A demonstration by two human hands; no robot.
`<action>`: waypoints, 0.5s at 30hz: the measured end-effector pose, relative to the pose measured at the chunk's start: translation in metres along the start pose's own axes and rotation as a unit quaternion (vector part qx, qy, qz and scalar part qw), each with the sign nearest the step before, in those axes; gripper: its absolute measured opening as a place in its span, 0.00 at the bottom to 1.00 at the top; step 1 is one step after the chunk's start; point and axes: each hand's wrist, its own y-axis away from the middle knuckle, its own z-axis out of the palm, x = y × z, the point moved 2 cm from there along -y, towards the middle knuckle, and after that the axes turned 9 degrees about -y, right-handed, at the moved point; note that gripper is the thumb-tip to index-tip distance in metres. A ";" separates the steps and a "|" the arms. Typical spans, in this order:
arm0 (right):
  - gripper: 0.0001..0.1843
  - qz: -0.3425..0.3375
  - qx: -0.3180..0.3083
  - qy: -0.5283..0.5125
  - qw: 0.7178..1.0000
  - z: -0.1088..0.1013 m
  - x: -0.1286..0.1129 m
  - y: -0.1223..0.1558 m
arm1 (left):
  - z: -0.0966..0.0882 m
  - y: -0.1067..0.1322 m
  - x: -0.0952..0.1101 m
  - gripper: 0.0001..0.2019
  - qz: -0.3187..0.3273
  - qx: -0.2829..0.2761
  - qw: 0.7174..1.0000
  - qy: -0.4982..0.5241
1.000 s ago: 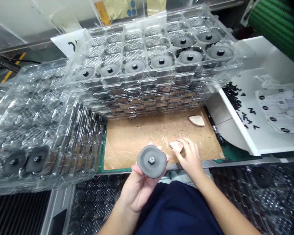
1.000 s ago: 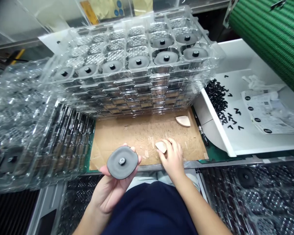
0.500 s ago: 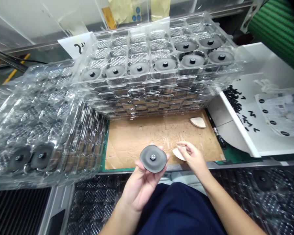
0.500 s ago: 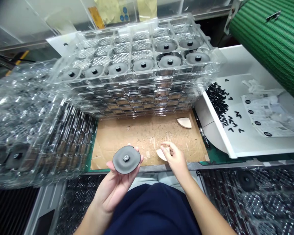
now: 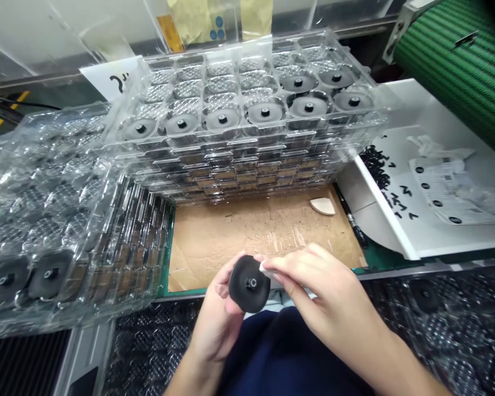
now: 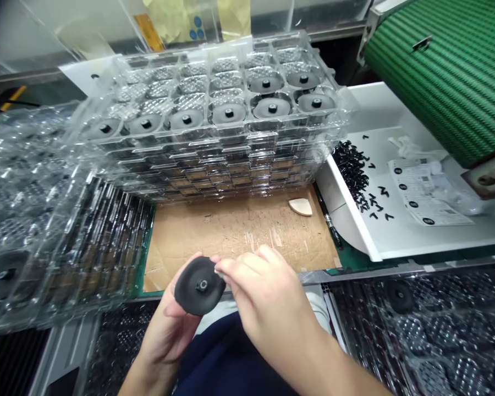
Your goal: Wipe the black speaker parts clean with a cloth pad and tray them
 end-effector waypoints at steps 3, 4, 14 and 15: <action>0.12 -0.070 0.040 -0.024 0.996 0.003 -0.001 -0.005 | 0.001 -0.001 0.000 0.25 0.019 -0.011 1.000 0.003; 0.12 -0.090 0.062 -0.044 0.993 0.003 -0.002 -0.006 | 0.002 -0.002 0.001 0.26 0.023 -0.017 1.000 -0.001; 0.07 0.265 0.002 -0.245 0.933 -0.018 0.029 0.040 | 0.005 0.004 0.013 0.24 0.029 -0.060 0.997 0.050; 0.07 0.262 0.040 -0.213 0.940 -0.021 0.028 0.039 | 0.006 0.004 0.012 0.23 0.025 -0.064 0.996 0.052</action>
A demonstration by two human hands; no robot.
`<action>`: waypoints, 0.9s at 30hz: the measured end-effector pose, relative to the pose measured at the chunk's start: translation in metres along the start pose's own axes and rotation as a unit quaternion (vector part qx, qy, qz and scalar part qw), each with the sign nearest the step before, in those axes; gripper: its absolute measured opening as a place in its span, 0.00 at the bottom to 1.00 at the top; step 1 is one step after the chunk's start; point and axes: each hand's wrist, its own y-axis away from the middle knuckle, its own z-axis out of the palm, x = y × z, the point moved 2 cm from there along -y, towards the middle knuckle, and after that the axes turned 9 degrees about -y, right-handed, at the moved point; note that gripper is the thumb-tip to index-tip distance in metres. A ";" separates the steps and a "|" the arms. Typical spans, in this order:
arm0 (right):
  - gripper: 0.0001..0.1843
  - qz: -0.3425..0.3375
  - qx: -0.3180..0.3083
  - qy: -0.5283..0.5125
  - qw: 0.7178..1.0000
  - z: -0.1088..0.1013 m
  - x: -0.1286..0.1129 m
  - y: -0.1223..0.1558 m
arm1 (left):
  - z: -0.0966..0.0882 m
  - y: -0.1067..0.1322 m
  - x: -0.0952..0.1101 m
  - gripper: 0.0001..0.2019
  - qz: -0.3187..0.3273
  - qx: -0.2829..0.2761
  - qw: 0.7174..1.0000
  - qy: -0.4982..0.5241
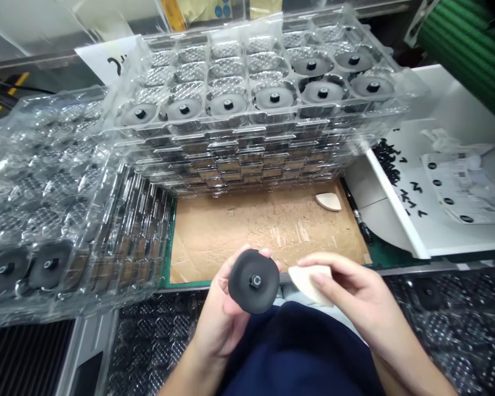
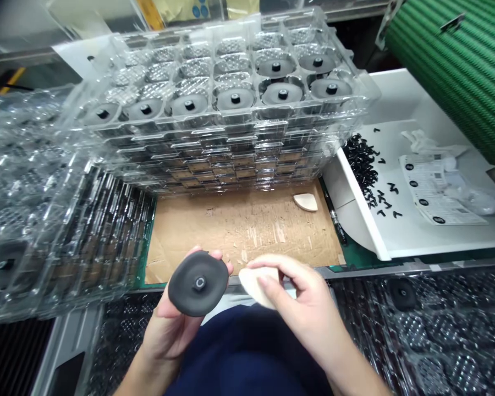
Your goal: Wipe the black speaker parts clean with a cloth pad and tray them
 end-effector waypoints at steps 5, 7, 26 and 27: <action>0.13 -0.282 0.036 0.089 0.955 0.023 -0.031 -0.010 | -0.001 -0.002 -0.009 0.29 -0.011 0.008 1.000 -0.022; 0.13 -0.323 0.015 0.144 0.935 0.036 -0.035 -0.015 | -0.008 -0.002 -0.010 0.32 -0.009 0.047 0.998 -0.050; 0.11 0.201 0.016 -0.308 0.930 0.006 0.040 -0.004 | -0.008 -0.012 -0.002 0.25 0.009 -0.019 1.000 0.008; 0.12 0.185 0.038 -0.288 0.939 0.004 0.039 -0.006 | -0.006 -0.012 -0.002 0.25 0.005 -0.022 1.000 0.009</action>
